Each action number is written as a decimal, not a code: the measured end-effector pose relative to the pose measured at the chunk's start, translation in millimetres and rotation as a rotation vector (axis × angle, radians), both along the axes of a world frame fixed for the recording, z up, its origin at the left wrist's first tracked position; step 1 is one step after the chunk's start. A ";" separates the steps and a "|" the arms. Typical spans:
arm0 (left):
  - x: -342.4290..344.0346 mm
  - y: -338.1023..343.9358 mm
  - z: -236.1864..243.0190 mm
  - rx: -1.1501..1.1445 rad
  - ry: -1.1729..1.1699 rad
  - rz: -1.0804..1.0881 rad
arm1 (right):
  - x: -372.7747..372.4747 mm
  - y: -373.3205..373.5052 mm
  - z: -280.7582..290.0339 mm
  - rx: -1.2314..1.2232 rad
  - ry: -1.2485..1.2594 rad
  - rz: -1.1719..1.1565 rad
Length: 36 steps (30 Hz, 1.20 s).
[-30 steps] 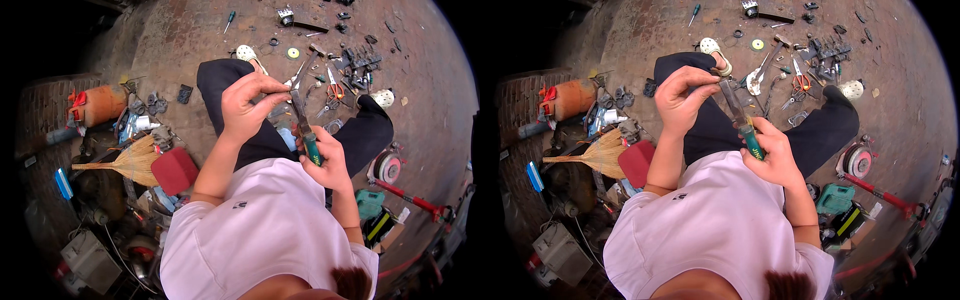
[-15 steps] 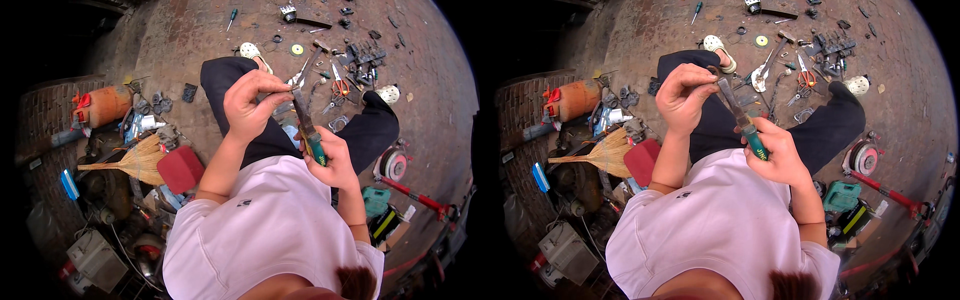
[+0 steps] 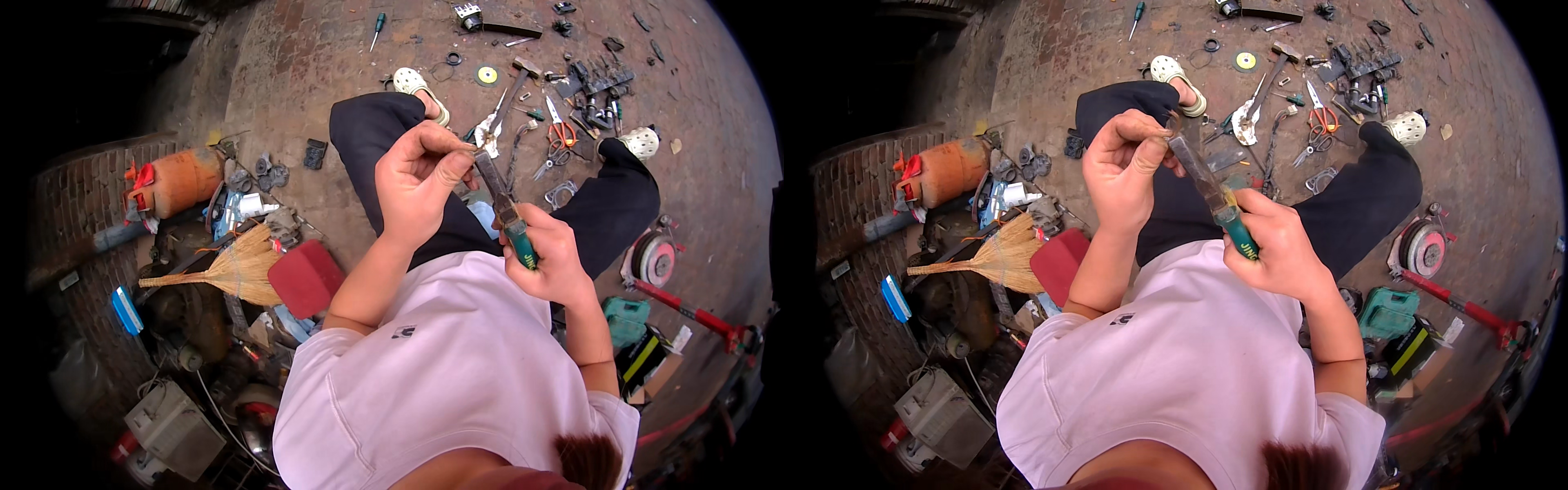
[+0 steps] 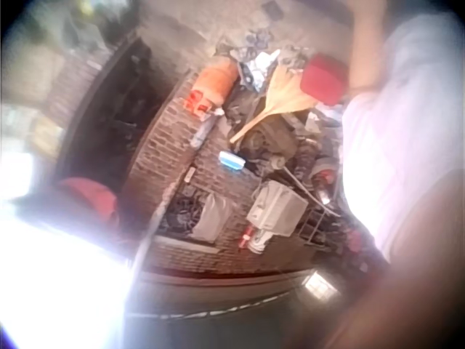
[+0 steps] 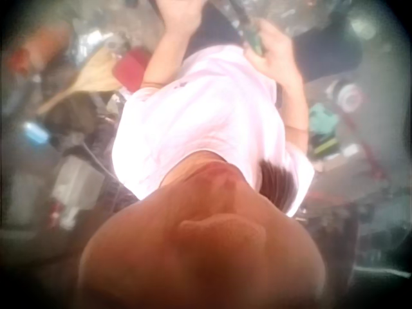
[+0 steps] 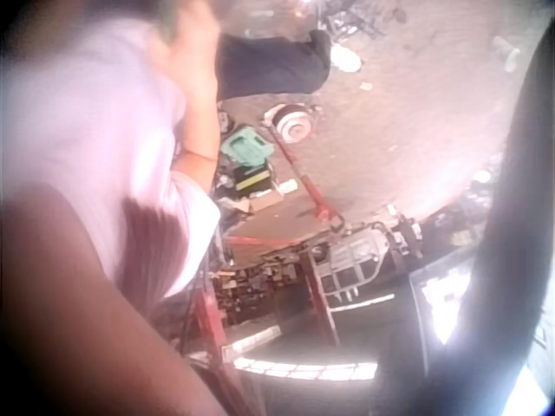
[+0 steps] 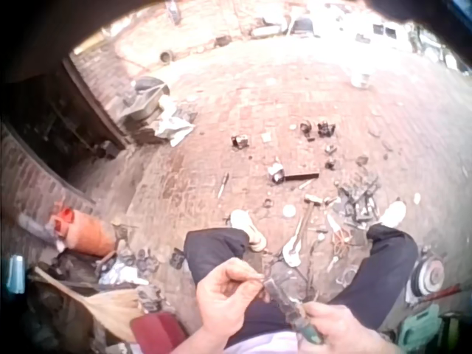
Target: The person sits on the floor and uses a hammer, sandpaper, and pliers to shape and smooth a small metal piece. They repeatedly bend and adjust the piece with pliers while seated.
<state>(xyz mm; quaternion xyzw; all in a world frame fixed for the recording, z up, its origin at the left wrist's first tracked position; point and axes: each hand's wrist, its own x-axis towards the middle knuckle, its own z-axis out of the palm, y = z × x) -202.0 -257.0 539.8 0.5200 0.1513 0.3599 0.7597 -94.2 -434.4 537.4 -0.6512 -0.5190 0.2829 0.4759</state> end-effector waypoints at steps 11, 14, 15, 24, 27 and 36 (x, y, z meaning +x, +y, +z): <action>5.4 10.6 -2.8 -0.249 0.069 -0.135 | 1.7 3.2 3.2 -0.019 0.504 0.031; 10.2 9.3 -4.6 -0.199 0.060 -0.114 | 6.2 2.3 2.8 -0.007 0.542 0.073; 11.8 9.2 -5.1 -0.197 0.039 -0.106 | 7.7 2.3 1.8 0.015 0.537 0.096; 15.1 10.1 -8.8 -0.271 0.043 -0.118 | 10.6 -0.2 -8.8 0.050 0.515 0.099; 13.7 15.7 -12.7 -0.267 0.089 -0.152 | 13.5 -2.7 -12.8 0.027 0.522 0.102; 57.8 40.6 -102.7 -0.425 0.311 -0.128 | 49.1 -6.4 -49.2 0.010 0.691 -0.105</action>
